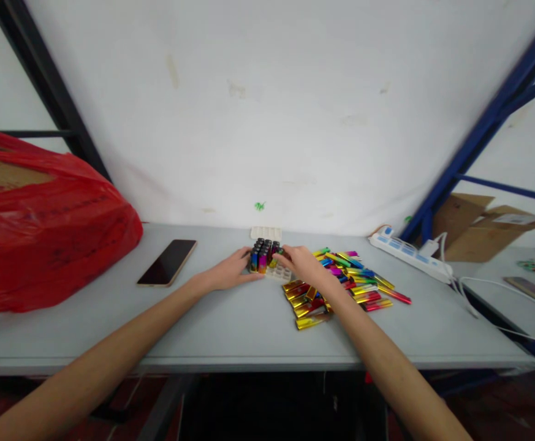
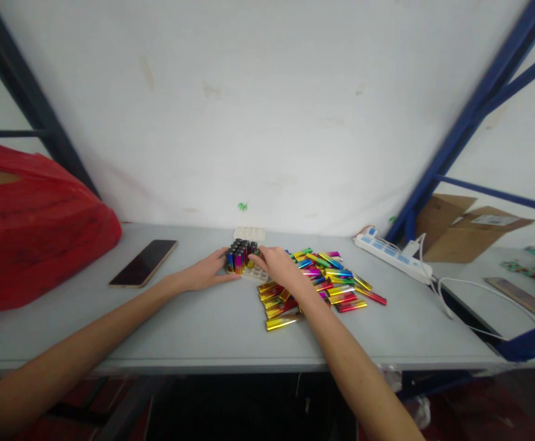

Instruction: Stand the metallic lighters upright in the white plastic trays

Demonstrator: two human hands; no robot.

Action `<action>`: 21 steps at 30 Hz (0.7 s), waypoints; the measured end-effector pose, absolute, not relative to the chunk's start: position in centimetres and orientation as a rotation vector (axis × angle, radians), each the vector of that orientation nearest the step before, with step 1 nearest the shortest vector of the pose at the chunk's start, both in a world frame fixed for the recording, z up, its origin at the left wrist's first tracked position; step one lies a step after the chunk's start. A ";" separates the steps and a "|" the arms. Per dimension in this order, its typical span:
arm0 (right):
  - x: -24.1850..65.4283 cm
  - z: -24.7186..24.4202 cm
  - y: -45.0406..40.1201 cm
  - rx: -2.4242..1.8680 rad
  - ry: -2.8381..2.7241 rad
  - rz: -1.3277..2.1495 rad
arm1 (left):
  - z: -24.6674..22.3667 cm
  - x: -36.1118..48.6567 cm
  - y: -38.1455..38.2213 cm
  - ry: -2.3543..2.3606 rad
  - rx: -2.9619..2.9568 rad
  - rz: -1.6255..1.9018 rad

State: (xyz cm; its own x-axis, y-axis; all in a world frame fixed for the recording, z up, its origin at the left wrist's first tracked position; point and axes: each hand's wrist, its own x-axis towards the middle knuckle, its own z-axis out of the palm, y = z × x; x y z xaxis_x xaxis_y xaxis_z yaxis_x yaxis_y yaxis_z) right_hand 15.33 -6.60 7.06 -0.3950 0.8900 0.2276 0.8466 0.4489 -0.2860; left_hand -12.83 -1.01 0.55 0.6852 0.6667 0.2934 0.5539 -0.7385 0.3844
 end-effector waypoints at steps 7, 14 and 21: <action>14.5 7.6 -7.1 -1.699 -2.398 0.048 | 0.3 -12.9 -0.7 0.985 2.641 0.597; 14.3 7.9 -7.8 -1.693 -2.468 0.108 | 0.1 -13.0 -0.5 0.986 2.664 0.605; 17.6 9.0 -6.8 -1.875 -2.247 -0.084 | 0.2 -12.8 -0.7 1.000 2.648 0.606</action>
